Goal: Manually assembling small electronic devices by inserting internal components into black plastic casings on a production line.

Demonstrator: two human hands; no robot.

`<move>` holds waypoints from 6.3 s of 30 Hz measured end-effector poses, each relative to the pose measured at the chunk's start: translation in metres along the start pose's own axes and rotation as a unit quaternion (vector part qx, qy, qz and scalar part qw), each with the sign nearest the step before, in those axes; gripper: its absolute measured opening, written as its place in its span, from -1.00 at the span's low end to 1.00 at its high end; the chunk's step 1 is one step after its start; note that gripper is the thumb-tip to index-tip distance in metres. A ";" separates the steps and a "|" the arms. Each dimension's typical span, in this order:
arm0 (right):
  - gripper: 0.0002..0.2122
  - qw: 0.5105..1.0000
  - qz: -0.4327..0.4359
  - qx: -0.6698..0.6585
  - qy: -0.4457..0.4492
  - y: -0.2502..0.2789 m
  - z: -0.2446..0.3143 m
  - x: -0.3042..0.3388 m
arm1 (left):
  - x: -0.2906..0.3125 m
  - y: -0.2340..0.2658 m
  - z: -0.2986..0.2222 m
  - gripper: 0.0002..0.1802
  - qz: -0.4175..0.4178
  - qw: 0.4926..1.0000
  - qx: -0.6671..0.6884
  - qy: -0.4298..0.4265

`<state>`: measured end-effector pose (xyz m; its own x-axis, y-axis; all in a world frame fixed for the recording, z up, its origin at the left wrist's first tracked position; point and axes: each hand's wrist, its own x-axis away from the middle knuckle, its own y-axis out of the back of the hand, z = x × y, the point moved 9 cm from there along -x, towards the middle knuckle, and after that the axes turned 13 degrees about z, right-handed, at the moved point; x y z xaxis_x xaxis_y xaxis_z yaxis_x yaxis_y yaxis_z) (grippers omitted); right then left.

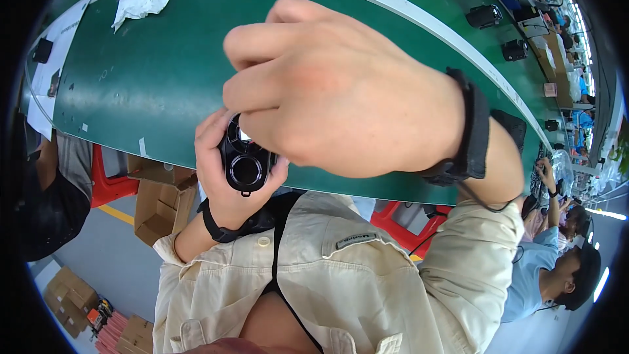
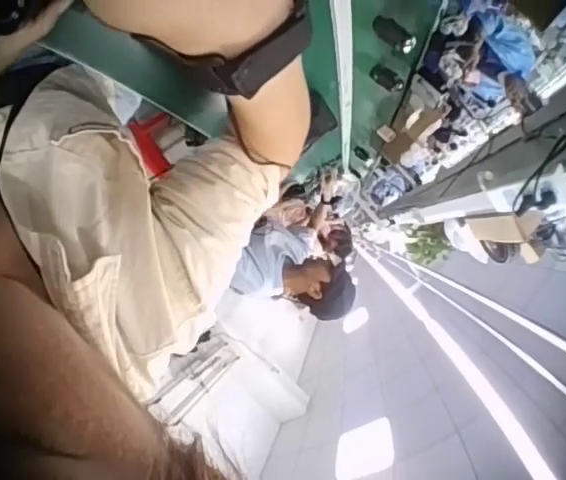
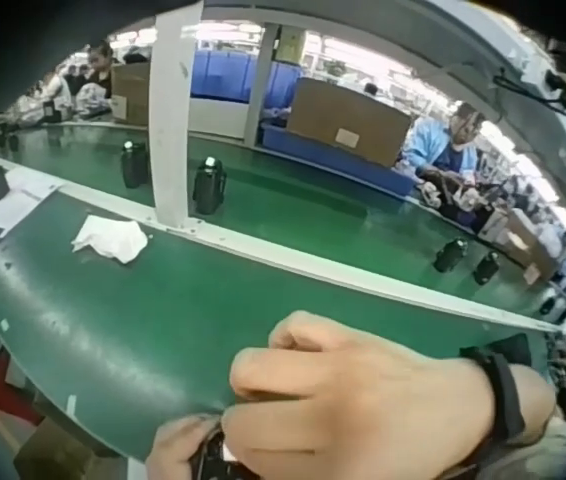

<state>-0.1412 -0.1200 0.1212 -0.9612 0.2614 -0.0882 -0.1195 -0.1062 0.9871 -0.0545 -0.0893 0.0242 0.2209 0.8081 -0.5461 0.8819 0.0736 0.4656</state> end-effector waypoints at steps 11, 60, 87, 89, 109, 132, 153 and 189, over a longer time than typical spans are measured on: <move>-0.75 0.985 0.111 -0.015 0.128 -0.001 0.006 -0.019 | -0.004 0.000 0.006 -0.29 0.013 0.999 0.048 0.000; -0.39 0.884 -0.193 -0.390 -0.170 -0.069 0.000 0.023 | 0.013 -0.007 0.009 -0.10 0.022 0.994 0.020 0.108; -0.03 0.901 -0.198 0.009 -0.385 0.002 -0.296 0.057 | -0.005 -0.030 -0.006 -0.17 0.097 0.981 -0.169 0.016; -0.02 0.901 -0.215 -0.051 -0.373 -0.020 -0.320 0.027 | -0.005 -0.031 -0.004 -0.18 0.098 0.981 -0.165 0.026; -0.30 0.962 0.013 -0.270 0.030 -0.030 -0.027 0.012 | 0.001 -0.021 0.040 0.26 0.075 0.921 0.346 0.160; -0.94 0.937 -0.155 -0.189 -0.250 -0.033 -0.021 0.032 | 0.010 -0.003 0.015 -0.23 -0.064 0.994 -0.017 0.081; -0.88 0.853 -0.302 -0.290 -0.310 -0.079 -0.018 0.040 | 0.019 0.002 0.019 -0.14 -0.093 0.993 -0.061 0.028; -0.84 0.924 -0.097 -0.350 -0.122 -0.043 -0.046 0.029 | 0.018 -0.002 0.019 -0.17 -0.047 0.998 -0.049 -0.013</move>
<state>-0.1748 -0.1517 0.0705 -0.8308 0.5393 -0.1371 -0.4966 -0.6075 0.6199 -0.0445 -0.0866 0.0003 0.1512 0.7802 -0.6070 0.8547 0.2053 0.4768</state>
